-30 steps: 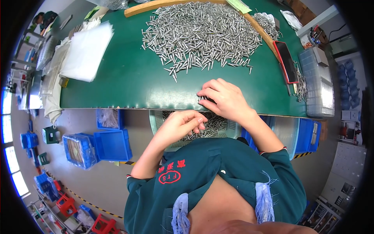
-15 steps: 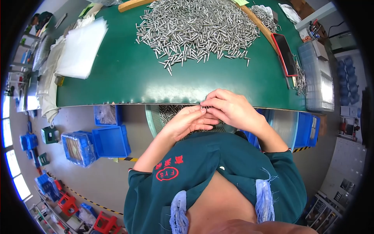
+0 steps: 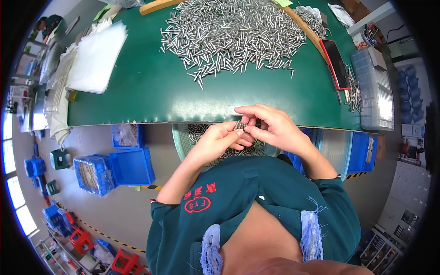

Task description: Inspecting small cylindrical metal components by hand on a factory workbench and sorting them.

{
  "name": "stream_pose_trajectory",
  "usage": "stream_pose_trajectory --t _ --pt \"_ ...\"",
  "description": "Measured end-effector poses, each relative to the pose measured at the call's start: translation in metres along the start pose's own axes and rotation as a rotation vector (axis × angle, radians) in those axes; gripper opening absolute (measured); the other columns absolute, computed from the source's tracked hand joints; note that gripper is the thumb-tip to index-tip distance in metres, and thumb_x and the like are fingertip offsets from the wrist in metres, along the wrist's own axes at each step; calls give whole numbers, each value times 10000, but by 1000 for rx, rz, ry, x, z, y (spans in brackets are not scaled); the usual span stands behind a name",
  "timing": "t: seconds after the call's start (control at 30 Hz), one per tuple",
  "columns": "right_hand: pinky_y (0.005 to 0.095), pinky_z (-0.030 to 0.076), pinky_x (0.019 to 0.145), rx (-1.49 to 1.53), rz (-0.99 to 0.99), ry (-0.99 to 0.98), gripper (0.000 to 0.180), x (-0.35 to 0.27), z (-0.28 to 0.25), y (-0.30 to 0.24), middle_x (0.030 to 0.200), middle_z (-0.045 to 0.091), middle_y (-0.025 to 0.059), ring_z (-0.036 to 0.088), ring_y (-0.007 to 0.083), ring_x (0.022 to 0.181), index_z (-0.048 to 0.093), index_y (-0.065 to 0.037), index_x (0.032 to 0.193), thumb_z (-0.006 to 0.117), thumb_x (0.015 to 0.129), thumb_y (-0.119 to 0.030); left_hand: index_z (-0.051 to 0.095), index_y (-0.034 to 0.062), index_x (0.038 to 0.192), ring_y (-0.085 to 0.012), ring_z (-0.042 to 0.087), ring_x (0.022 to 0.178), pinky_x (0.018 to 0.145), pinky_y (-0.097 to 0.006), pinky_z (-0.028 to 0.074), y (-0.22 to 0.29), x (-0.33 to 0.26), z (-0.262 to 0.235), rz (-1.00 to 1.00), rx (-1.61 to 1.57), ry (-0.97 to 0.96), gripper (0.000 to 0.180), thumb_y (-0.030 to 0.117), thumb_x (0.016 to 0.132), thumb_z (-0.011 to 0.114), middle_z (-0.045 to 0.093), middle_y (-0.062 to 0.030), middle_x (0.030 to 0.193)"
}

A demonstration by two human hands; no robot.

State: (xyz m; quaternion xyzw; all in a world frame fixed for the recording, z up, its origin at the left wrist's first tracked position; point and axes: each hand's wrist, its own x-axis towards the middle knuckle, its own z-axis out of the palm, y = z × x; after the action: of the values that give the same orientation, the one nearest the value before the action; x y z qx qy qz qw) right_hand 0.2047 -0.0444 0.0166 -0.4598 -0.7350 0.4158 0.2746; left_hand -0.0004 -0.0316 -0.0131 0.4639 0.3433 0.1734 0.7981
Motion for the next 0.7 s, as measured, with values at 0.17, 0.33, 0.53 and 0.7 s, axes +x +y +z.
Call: stream_pose_trajectory --t 0.17,0.33,0.53,0.7 --pt "231 465 636 99 35 6 448 0 0 0 969 623 29 575 97 793 572 -113 1286 613 849 -24 575 -41 1147 -197 673 940 816 -293 542 1 0 -1 -6 -9 2 281 153 1006 429 682 -143 1021" --pt "209 442 631 191 57 -3 434 1 1 3 968 620 15 549 70 783 571 -99 1287 605 861 -24 588 -44 1128 -198 675 931 813 -295 542 4 0 -1 -11 0 7 279 155 1004 436 684 -149 1010" --pt "199 433 624 279 98 -9 415 1 1 4 957 616 10 536 52 770 577 -76 1275 602 865 -18 596 -41 1117 -202 677 926 813 -301 543 6 -1 -1 -13 13 12 276 158 1003 442 686 -152 1002" --pt "189 422 616 308 109 -14 402 2 1 5 951 604 1 515 37 743 584 -73 1266 603 867 -19 600 -39 1114 -206 679 922 813 -304 545 6 -1 0 -1 39 9 274 157 1003 444 686 -155 1001"
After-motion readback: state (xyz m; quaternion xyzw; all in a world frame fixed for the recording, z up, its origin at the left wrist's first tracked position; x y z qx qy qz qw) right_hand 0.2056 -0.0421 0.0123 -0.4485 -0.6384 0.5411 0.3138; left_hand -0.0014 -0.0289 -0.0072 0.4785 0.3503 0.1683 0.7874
